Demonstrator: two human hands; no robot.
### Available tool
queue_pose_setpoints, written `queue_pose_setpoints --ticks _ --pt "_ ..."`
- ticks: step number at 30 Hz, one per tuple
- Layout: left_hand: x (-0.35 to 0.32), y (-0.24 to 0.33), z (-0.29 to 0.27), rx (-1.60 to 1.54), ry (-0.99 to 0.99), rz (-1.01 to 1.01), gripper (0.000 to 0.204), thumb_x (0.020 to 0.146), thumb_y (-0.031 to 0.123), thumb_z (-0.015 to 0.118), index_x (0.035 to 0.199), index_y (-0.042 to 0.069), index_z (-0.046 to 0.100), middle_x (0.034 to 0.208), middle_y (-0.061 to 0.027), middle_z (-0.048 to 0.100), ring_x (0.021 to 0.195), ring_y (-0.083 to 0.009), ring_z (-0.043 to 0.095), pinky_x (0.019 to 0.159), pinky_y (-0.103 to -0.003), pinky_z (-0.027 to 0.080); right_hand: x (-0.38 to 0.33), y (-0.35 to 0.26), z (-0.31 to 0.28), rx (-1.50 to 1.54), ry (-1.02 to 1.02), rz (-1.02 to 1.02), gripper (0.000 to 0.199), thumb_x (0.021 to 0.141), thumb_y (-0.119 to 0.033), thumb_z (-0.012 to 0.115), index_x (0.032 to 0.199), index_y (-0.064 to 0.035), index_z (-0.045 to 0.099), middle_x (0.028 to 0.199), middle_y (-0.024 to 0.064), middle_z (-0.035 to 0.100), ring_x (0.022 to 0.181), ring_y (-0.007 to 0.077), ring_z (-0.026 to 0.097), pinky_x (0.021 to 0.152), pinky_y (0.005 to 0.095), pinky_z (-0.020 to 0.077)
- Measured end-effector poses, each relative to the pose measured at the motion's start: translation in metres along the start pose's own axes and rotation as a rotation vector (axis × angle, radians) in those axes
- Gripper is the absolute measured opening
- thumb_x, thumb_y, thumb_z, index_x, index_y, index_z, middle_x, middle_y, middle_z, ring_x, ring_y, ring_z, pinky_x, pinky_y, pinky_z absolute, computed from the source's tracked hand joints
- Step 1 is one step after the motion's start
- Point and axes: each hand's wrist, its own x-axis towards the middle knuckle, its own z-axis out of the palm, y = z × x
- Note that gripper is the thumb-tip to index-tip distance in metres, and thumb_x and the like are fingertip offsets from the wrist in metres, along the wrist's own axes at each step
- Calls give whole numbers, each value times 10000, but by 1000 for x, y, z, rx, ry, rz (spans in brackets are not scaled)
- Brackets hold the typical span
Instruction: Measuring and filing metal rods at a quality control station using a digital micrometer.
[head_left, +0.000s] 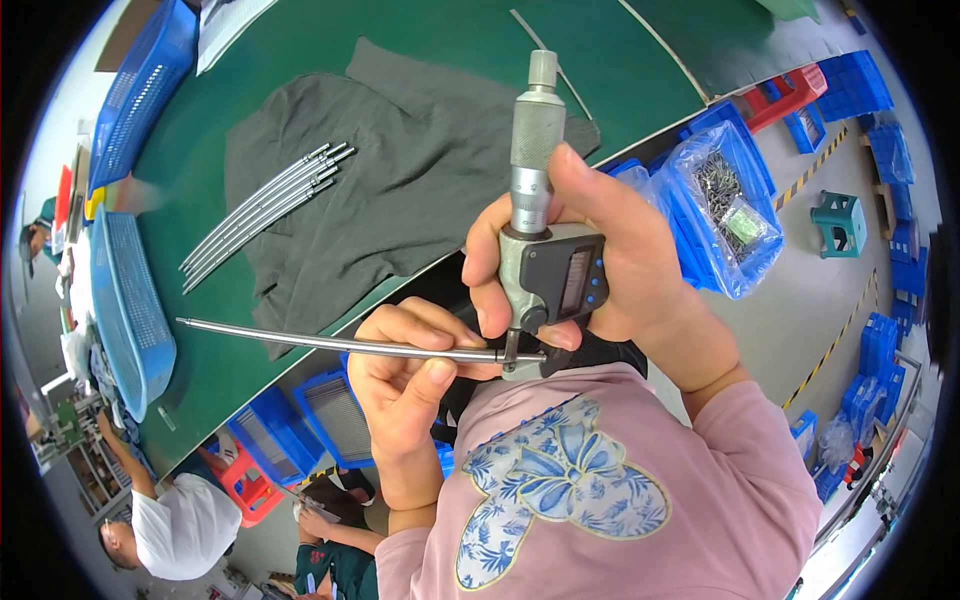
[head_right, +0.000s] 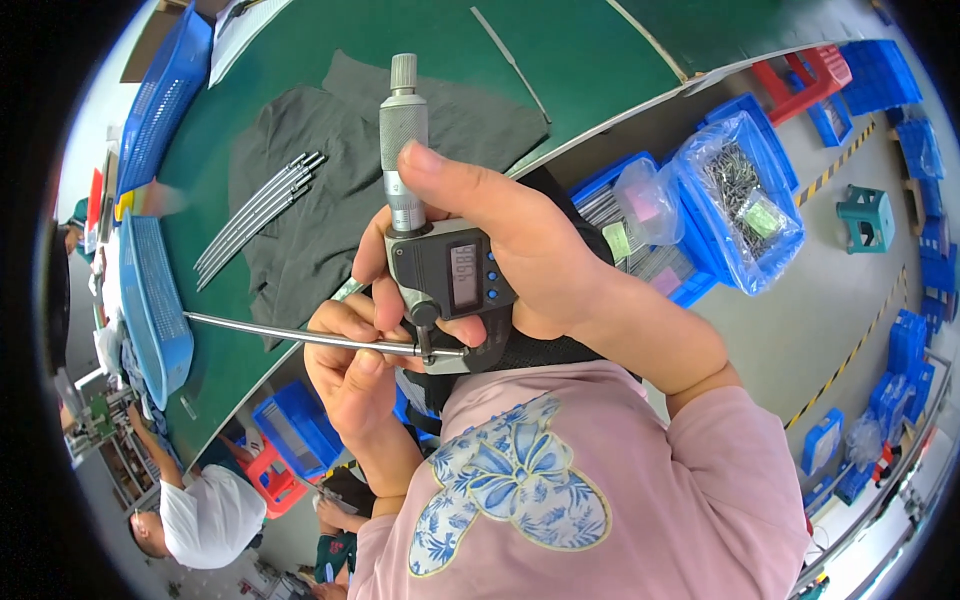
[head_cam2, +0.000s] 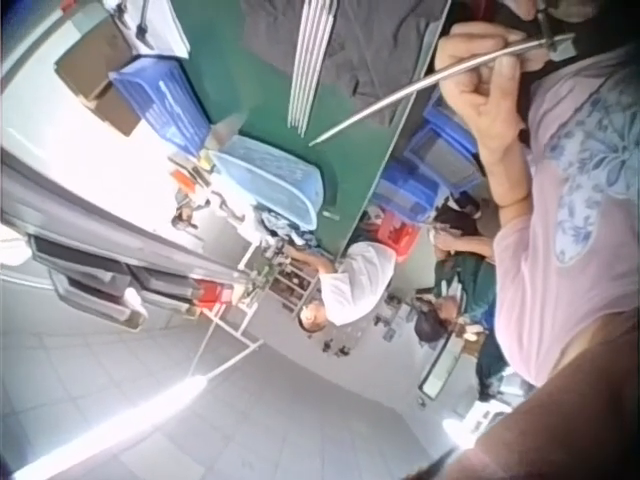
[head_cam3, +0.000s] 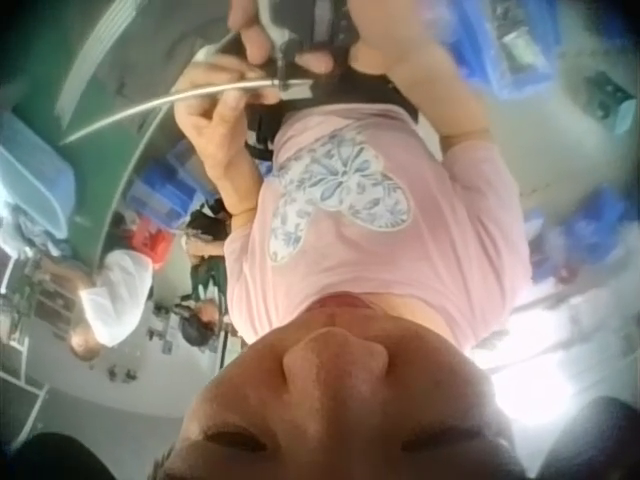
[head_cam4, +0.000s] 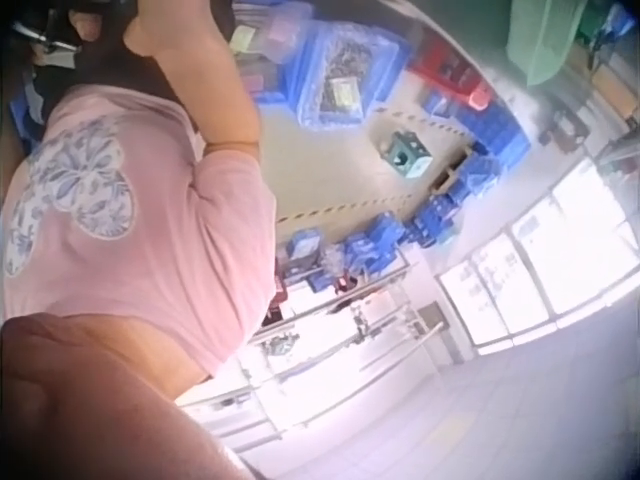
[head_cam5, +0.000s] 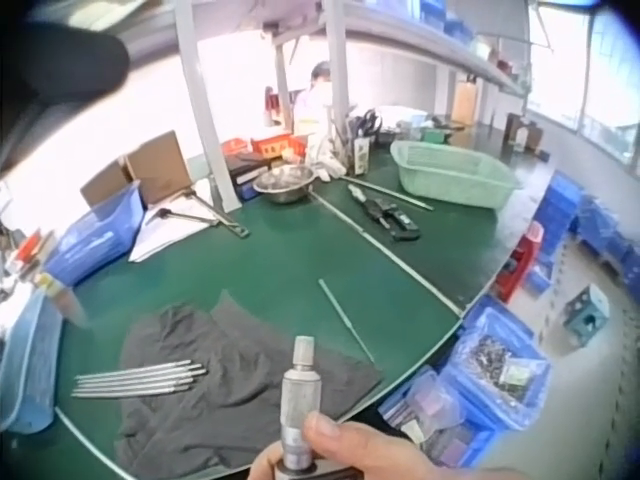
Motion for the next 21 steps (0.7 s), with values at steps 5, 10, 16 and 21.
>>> queue_pose_setpoints --ticks 5,10,16,21 --pt "0 1 1 0 -3 7 134 760 0 548 837 -55 454 808 -189 515 694 -233 589 616 -329 550 -1 0 1 -19 19 3 703 850 -544 219 869 83 537 666 195 571 353 131 435 318 191 351" --pt "1 4 4 -27 -11 4 124 760 -6 545 831 -61 459 809 -194 513 688 -233 587 622 -330 550 -3 -3 6 35 73 15 715 855 -528 193 859 101 533 655 199 566 346 134 431 313 191 349" --pt "1 3 3 -30 -16 8 125 759 -6 547 832 -59 461 808 -196 513 686 -229 585 612 -323 548 -2 -4 5 93 77 18 721 855 -524 184 843 107 533 639 210 559 333 138 426 303 196 347" --pt "1 3 6 -45 9 -10 131 754 3 555 829 -52 462 791 -195 514 686 -231 583 610 -326 547 -2 -1 2 34 42 -18 696 847 -553 228 805 71 534 636 205 564 321 135 420 296 193 341"
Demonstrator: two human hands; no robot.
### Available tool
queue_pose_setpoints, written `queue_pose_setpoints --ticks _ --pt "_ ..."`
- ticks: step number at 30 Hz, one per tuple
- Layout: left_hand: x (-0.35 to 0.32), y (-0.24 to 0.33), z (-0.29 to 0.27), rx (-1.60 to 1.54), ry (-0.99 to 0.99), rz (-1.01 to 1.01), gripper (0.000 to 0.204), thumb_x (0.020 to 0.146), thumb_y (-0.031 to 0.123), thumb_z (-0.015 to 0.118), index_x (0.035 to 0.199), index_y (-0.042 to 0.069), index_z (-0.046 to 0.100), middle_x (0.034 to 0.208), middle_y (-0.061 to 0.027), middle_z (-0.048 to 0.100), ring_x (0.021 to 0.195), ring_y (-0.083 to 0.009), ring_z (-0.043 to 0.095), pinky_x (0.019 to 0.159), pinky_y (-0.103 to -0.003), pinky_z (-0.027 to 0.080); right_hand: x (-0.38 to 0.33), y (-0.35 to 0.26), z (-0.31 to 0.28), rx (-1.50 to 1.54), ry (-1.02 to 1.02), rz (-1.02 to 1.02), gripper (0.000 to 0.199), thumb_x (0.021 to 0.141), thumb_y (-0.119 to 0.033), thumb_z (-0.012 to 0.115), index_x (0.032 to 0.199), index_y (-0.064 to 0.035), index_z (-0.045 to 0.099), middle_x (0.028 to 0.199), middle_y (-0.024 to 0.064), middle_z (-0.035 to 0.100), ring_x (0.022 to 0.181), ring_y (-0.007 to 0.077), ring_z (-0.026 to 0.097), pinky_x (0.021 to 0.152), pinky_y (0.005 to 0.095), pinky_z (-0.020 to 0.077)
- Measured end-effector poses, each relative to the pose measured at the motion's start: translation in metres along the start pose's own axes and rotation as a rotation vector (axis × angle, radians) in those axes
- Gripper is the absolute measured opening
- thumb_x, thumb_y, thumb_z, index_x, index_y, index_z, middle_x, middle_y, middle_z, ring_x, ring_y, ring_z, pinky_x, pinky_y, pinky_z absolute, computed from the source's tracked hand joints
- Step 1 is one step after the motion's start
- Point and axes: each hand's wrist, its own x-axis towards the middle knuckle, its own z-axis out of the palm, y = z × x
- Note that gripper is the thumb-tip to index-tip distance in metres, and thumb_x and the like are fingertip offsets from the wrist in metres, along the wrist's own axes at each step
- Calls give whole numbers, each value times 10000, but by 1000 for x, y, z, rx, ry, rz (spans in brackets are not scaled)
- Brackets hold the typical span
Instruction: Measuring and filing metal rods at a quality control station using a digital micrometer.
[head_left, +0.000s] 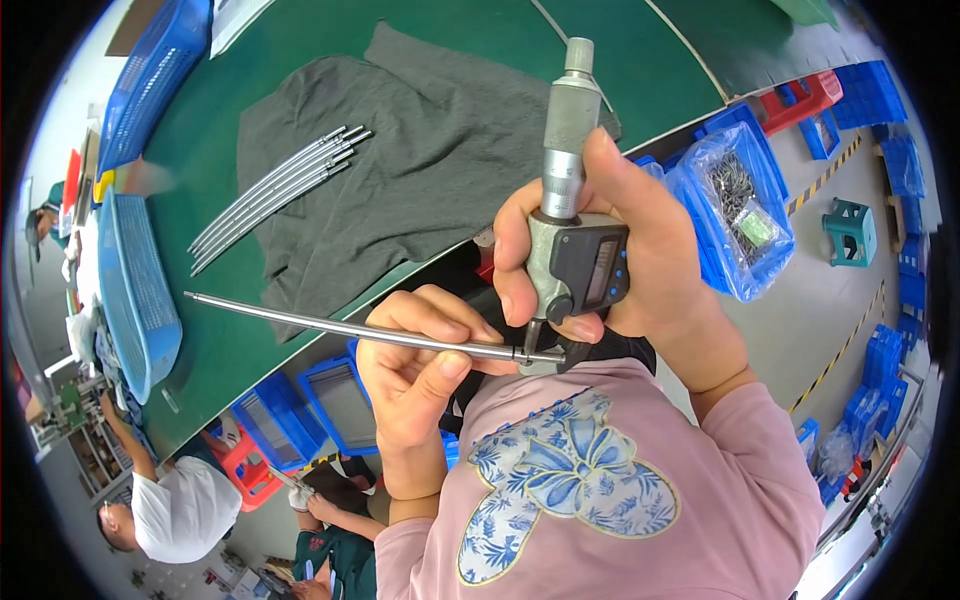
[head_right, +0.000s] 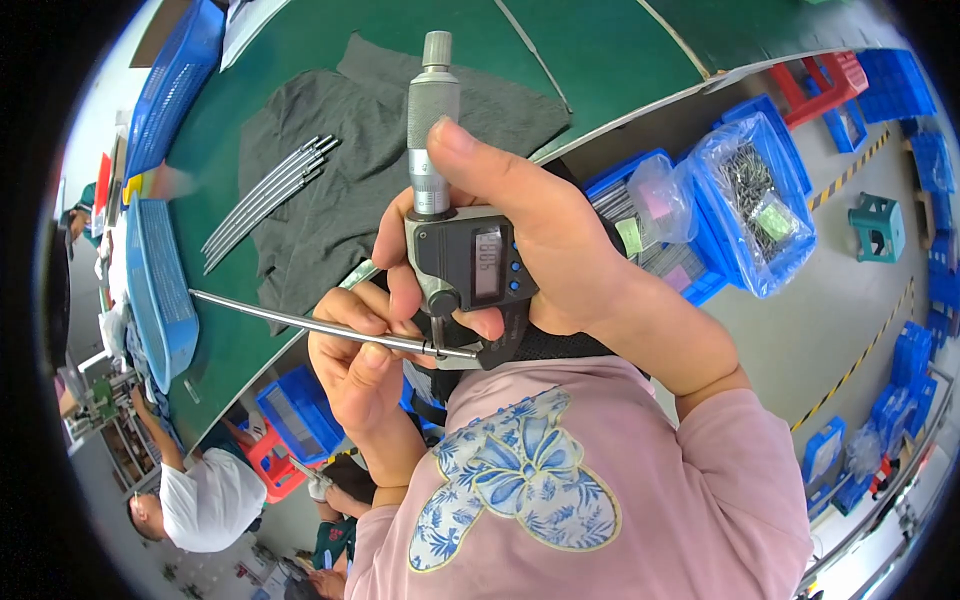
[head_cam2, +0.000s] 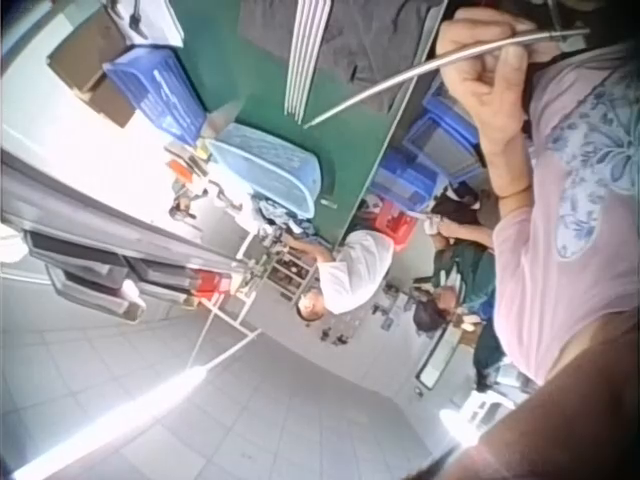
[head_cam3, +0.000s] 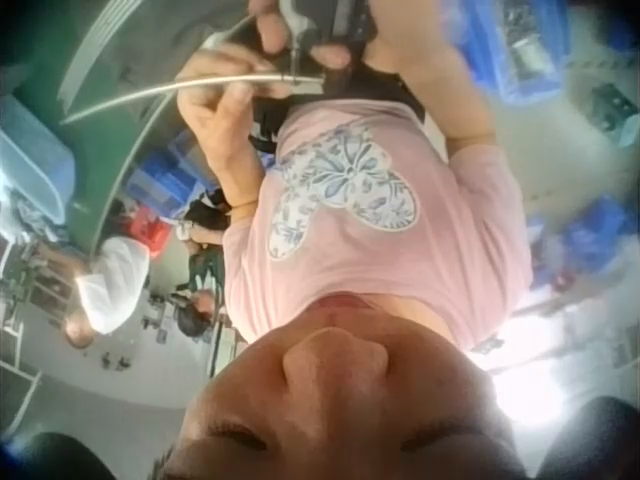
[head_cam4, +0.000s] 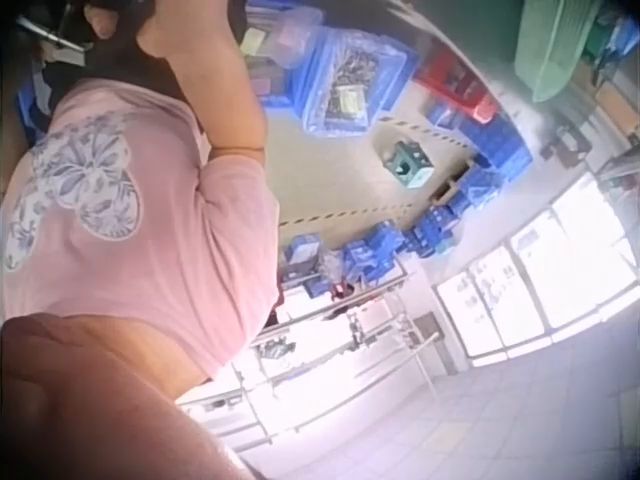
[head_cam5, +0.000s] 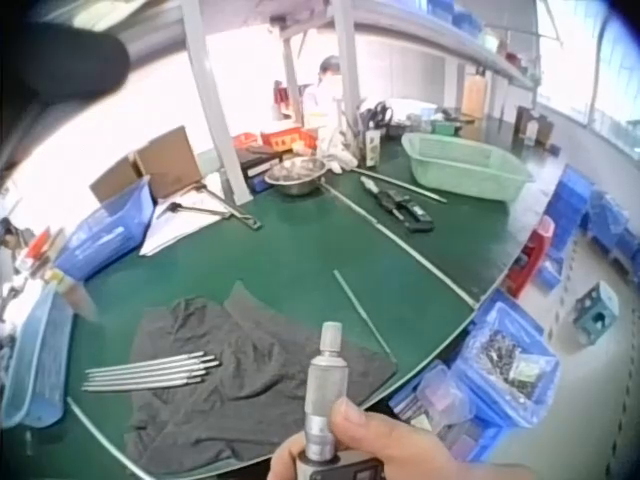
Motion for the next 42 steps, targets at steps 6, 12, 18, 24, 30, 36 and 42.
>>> queue_pose_setpoints --ticks 6,12,18,24,30,36,42 --pt "-1 2 -1 75 24 8 167 737 46 580 815 -40 461 774 -181 508 679 -224 571 583 -327 551 2 2 -1 14 -21 35 692 846 -560 227 817 59 533 650 194 571 340 138 431 311 198 351" --pt "-2 2 0 97 28 18 163 737 43 572 814 -42 457 775 -179 504 670 -214 565 587 -326 551 1 1 0 5 -12 40 705 850 -547 213 867 81 533 659 193 571 346 143 437 316 198 355" --pt "-2 2 4 68 23 15 156 735 47 577 806 -29 462 765 -170 501 666 -217 569 595 -329 548 -2 2 -3 105 -6 59 638 856 -476 228 887 76 546 671 160 585 356 132 442 330 200 358" --pt "-2 1 3 72 26 13 159 734 48 586 807 -26 465 763 -167 509 663 -214 571 600 -318 541 -1 3 -3 159 -28 59 634 849 -488 256 868 73 552 665 158 585 350 134 444 324 197 355" --pt "-1 1 4 84 33 15 156 725 46 588 799 -26 471 759 -170 514 658 -214 571 593 -310 538 -1 5 -5 147 -40 30 607 835 -520 344 821 49 556 647 136 583 344 130 440 321 196 350" --pt "-1 0 2 98 23 33 155 719 56 591 792 -22 479 752 -172 517 611 -214 569 572 -301 534 0 5 -5 57 -39 42 658 858 -536 235 843 50 534 667 191 575 346 141 432 316 202 359" --pt "-3 1 4 85 66 11 159 722 64 598 792 -17 480 743 -171 519 603 -216 571 550 -302 534 0 6 -4 59 -31 55 678 862 -521 224 867 83 531 672 193 576 349 146 441 318 199 365"
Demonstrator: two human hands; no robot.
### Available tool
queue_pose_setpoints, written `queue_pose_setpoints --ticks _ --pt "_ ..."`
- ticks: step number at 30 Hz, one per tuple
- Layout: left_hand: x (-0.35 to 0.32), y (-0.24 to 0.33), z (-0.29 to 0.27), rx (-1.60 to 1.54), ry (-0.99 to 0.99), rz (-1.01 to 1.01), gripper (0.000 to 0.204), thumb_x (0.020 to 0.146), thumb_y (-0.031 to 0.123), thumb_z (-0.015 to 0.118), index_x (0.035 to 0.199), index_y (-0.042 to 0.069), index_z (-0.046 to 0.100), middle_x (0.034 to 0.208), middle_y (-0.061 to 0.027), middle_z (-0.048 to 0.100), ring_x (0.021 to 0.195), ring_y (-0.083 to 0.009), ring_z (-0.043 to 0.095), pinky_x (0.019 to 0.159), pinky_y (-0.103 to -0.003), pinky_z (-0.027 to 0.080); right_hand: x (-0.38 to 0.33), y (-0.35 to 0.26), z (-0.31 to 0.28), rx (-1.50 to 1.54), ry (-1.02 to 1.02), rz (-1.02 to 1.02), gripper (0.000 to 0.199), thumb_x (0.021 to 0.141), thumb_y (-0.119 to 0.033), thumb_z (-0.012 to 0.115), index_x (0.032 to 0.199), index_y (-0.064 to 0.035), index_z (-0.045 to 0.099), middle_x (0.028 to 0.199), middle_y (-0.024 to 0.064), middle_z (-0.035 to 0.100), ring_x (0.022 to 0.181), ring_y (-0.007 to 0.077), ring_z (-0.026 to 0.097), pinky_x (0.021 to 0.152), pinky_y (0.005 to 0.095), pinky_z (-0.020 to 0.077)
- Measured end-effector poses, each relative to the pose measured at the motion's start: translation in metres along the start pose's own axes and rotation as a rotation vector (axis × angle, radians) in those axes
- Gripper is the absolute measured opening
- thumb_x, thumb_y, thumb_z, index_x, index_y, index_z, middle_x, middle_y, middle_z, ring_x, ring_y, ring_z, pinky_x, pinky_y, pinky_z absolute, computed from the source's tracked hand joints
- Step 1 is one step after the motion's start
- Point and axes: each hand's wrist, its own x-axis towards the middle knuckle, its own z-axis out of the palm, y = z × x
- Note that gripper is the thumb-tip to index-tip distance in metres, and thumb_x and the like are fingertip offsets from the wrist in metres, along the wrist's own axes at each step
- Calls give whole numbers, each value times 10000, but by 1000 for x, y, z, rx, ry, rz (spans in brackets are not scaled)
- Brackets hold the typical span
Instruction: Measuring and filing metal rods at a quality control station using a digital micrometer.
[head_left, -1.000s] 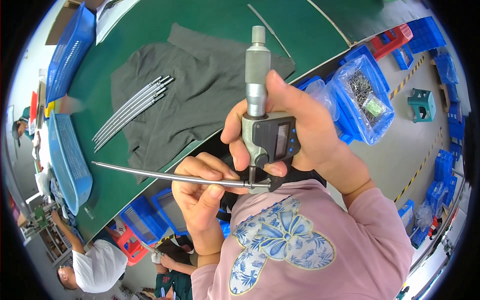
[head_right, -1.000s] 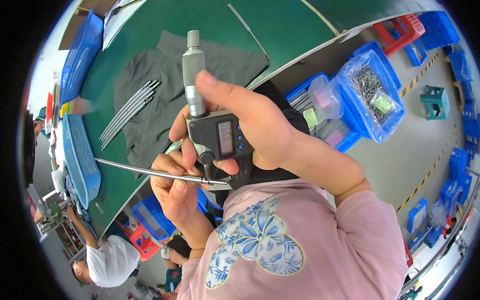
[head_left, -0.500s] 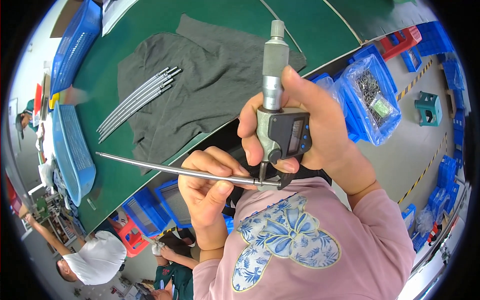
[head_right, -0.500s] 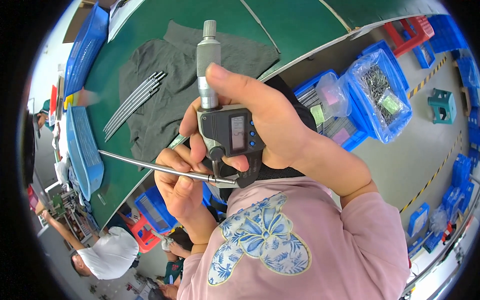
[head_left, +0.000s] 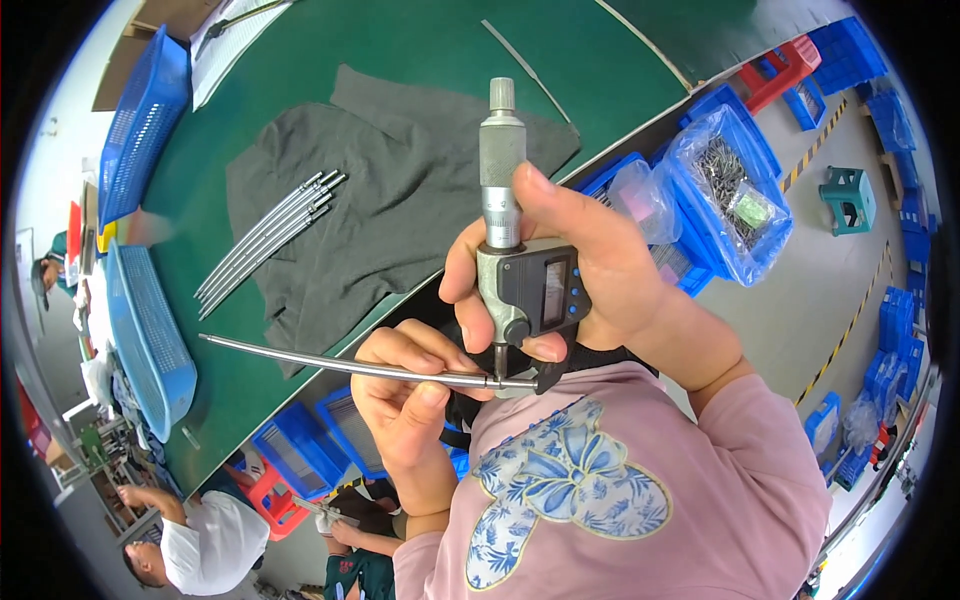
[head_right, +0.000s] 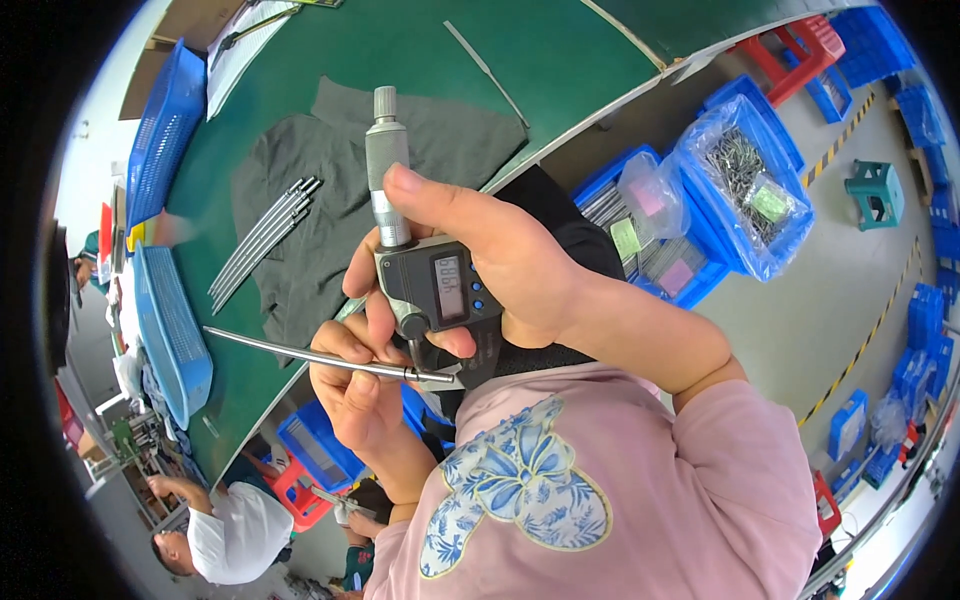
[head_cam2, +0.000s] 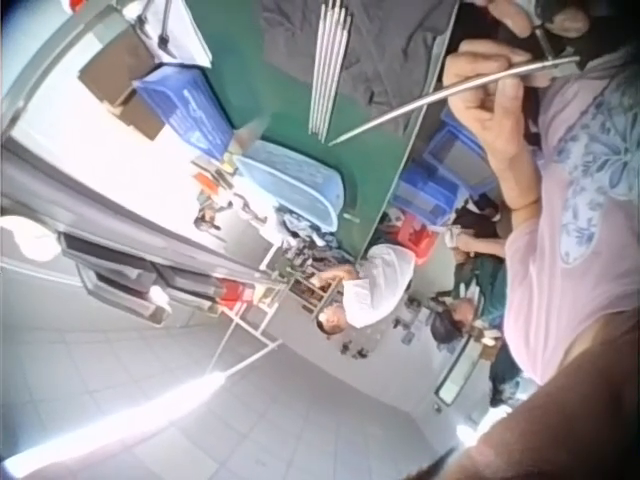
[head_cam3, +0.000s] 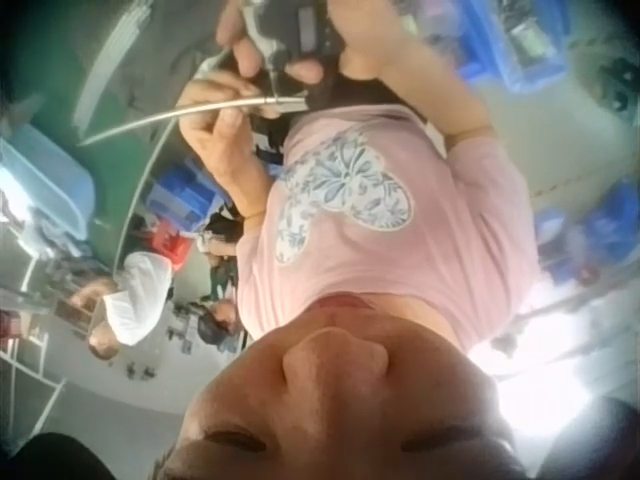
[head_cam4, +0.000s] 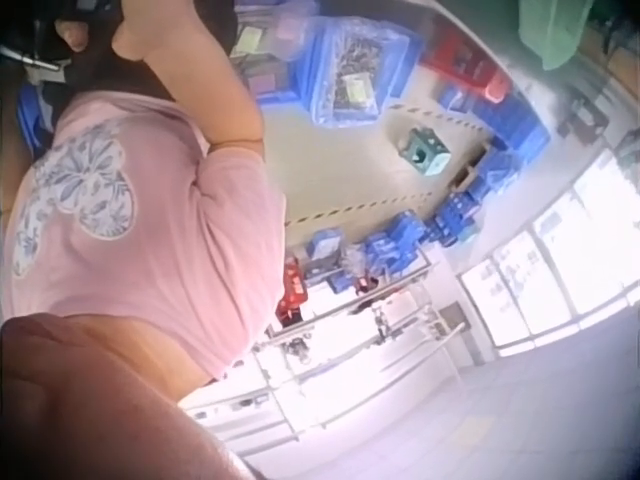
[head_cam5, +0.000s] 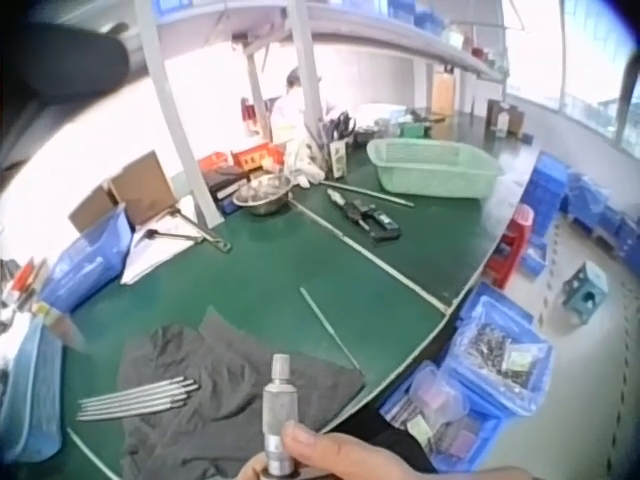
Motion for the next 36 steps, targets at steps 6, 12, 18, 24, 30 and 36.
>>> queue_pose_setpoints --ticks 6,12,18,24,30,36 --pt "1 -1 0 1 -32 37 161 730 71 597 798 -16 480 743 -164 524 621 -209 573 589 -296 524 -2 -2 1 58 15 -3 712 865 -505 167 885 112 520 671 213 569 347 150 442 319 199 368" --pt "0 0 -5 -27 -48 24 154 732 59 595 802 -18 481 746 -165 529 628 -209 577 591 -297 526 -1 -2 7 42 9 -20 713 854 -524 190 868 106 523 661 218 565 335 149 431 317 200 364" --pt "2 0 -6 -32 -57 44 151 729 54 593 799 -19 482 744 -171 530 627 -217 580 567 -302 528 0 1 6 -17 -7 -41 680 847 -542 234 836 71 529 663 211 569 337 150 428 320 209 366" --pt "0 -2 -1 -4 -19 23 167 723 73 604 792 -13 478 737 -175 526 594 -219 571 562 -304 528 -2 1 -1 24 -24 -2 679 848 -539 243 859 76 531 666 202 571 351 151 439 325 209 369" --pt "7 -1 -6 -34 -55 43 178 722 92 607 806 -4 482 740 -172 536 655 -231 573 623 -345 520 5 -5 1 20 -56 -1 686 860 -525 221 886 89 526 686 213 572 363 160 458 330 202 378" --pt "43 50 -33 214 35 -75 195 740 131 601 792 5 462 775 -163 548 682 -217 584 548 -267 493 8 -11 -10 149 118 -87 689 848 -509 190 917 98 510 673 212 560 360 175 453 321 235 355"
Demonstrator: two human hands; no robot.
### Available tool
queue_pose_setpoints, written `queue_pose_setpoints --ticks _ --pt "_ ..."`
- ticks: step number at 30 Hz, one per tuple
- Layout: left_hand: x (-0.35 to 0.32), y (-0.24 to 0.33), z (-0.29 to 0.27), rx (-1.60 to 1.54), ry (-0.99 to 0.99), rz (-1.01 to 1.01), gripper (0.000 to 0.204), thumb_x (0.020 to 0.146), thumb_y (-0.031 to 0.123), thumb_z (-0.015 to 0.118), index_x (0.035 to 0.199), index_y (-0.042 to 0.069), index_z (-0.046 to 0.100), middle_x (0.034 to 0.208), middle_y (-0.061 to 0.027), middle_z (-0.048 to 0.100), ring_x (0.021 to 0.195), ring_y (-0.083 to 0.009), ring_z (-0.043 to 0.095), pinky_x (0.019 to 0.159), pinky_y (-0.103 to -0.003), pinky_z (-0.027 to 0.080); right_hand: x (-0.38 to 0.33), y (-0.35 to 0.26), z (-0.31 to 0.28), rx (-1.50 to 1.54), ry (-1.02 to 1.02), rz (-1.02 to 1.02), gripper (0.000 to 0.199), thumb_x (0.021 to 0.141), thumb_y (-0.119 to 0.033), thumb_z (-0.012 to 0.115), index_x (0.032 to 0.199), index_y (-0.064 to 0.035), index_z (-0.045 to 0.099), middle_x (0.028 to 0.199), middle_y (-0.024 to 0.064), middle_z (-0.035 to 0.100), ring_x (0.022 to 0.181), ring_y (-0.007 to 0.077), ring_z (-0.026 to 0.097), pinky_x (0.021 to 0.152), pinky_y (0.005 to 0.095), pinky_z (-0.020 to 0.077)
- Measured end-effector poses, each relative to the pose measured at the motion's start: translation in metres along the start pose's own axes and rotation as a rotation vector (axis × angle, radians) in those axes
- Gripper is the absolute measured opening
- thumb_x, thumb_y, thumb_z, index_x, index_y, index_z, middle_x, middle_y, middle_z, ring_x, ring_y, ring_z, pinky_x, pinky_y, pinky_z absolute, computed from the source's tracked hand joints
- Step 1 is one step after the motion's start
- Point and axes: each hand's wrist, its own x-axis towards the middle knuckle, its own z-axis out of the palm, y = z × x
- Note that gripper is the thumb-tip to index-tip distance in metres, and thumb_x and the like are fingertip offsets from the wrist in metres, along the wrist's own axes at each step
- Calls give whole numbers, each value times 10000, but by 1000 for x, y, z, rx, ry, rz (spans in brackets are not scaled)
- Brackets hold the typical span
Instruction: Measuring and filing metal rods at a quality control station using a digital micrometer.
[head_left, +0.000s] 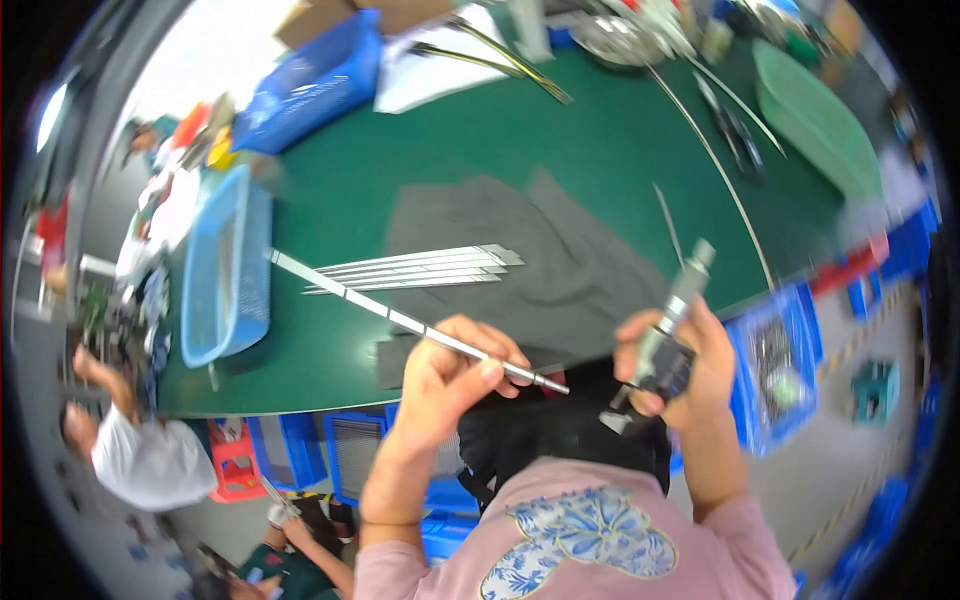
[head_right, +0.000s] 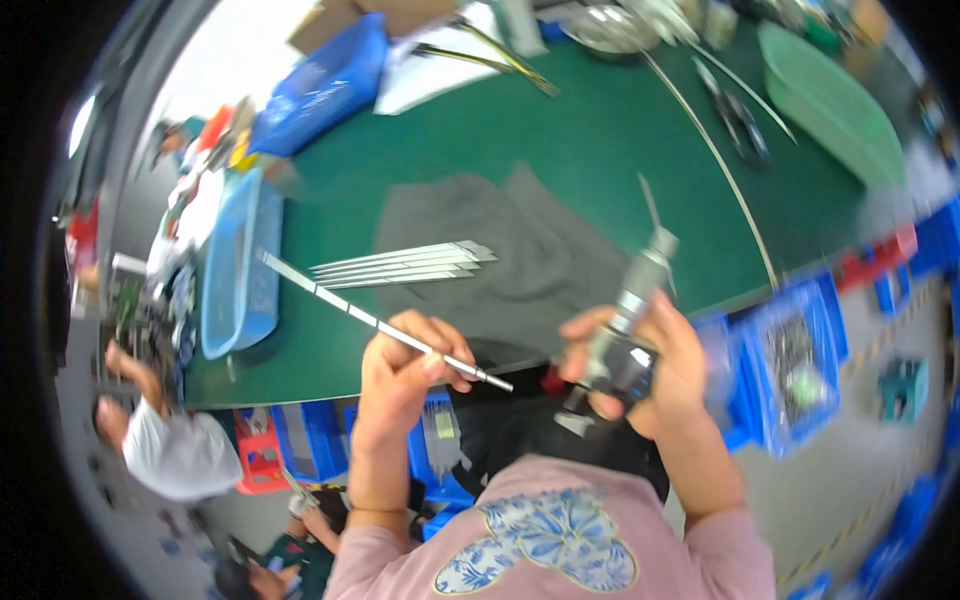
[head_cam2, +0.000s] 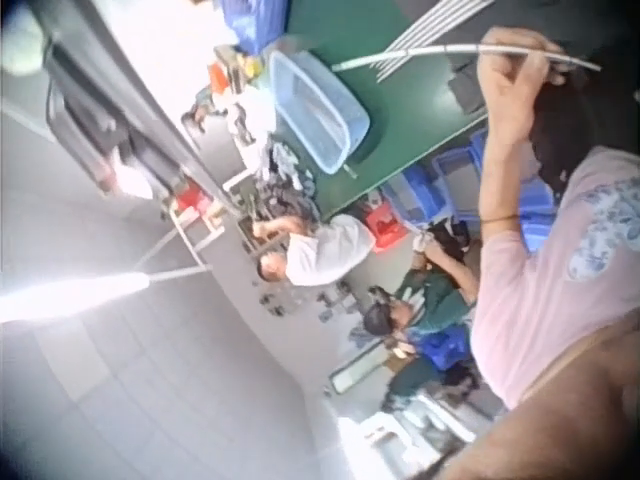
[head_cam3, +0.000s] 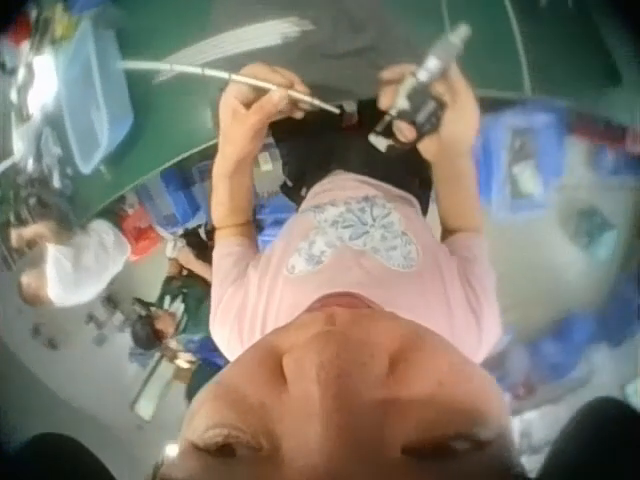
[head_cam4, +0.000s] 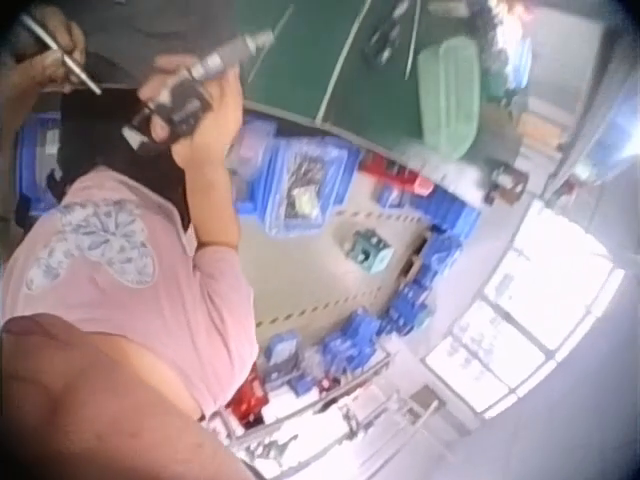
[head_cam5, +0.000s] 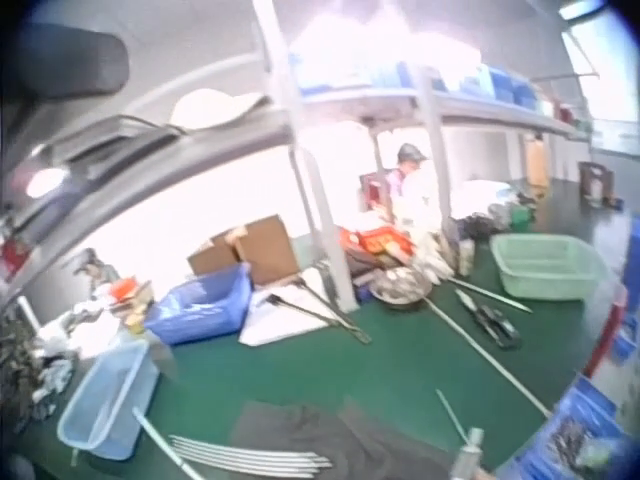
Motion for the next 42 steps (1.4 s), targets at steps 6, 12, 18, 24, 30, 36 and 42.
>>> queue_pose_setpoints --ticks 6,12,18,24,30,36,42 --pt "120 105 -78 130 154 61 276 791 128 521 999 -50 483 696 -49 551 518 -115 521 472 -204 409 0 -21 -14 -76 151 -204 647 837 -496 272 899 103 509 656 222 553 346 201 446 314 256 356" --pt "262 143 -212 126 618 153 203 782 114 491 605 138 393 467 29 319 367 -67 318 325 -193 256 10 -39 -37 -182 229 -310 572 834 -426 300 917 95 520 689 212 572 399 192 483 377 249 393" --pt "341 146 -291 1285 1124 14 389 682 258 481 896 -39 613 791 -199 616 757 -318 591 664 -400 442 5 -75 -45 -247 325 -409 498 816 -363 365 989 87 488 734 181 577 412 170 493 394 246 412" --pt "336 133 -258 1501 1040 -31 497 750 346 355 909 -61 593 962 -240 569 942 -387 528 819 -440 393 22 -105 -41 -576 497 -378 377 775 -184 498 1087 15 425 821 121 523 481 155 510 435 251 437" --pt "324 122 -267 1517 1037 145 449 738 320 439 893 -76 583 912 -263 572 916 -401 530 806 -429 399 85 -133 -46 -974 543 -211 314 755 -114 599 1022 -5 474 720 62 529 426 110 503 383 220 415" --pt "201 102 -143 1576 82 581 174 736 71 507 881 -9 560 831 -145 543 814 -272 543 731 -343 423 154 -148 -28 -1485 619 -381 260 723 -238 643 830 -7 589 561 54 544 379 111 508 339 226 380" --pt "89 46 -96 1581 -429 556 189 606 11 605 790 51 583 743 -71 523 680 -248 509 599 -348 399 213 -152 -31 -2132 627 -482 486 659 -485 600 860 -43 625 728 117 618 710 236 599 642 337 453"
